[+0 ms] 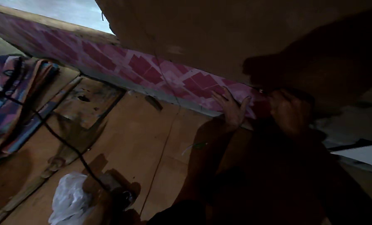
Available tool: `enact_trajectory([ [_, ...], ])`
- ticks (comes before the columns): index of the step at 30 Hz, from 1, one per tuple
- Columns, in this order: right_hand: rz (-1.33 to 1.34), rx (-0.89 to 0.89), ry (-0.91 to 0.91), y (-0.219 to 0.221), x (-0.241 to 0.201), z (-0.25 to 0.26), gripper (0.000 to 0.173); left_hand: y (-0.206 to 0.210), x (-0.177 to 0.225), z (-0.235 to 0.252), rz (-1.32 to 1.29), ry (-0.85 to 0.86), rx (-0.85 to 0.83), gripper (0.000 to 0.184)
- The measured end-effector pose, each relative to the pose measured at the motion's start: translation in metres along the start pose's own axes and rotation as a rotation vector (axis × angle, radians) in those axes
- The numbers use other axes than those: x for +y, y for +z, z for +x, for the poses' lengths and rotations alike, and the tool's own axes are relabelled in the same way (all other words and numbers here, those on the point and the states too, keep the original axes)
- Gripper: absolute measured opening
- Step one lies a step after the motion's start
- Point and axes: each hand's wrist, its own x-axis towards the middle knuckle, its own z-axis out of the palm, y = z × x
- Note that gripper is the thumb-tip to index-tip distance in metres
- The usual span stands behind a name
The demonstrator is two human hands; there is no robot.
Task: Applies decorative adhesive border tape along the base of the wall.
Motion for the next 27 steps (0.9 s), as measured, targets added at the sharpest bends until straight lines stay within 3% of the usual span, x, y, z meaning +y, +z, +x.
enact_trajectory([
  [6,0.021,-0.042,-0.026,-0.003,0.000,0.005,0.015,0.005,0.005,-0.006,-0.019,-0.038,-0.014,0.113],
  [10,0.063,-0.181,0.052,-0.011,-0.002,0.009,0.023,0.004,0.008,-0.007,-0.005,-0.042,0.006,0.112],
  [16,0.097,-0.144,-0.017,-0.014,-0.002,0.010,0.021,-0.009,-0.002,-0.010,-0.104,0.035,0.018,0.101],
  [23,0.088,-0.101,-0.035,-0.012,-0.001,0.011,0.019,-0.004,0.003,-0.009,-0.086,0.002,-0.040,0.104],
  [27,0.087,-0.121,-0.003,-0.014,-0.001,0.012,0.021,-0.010,0.014,-0.012,0.195,-0.044,-0.025,0.105],
])
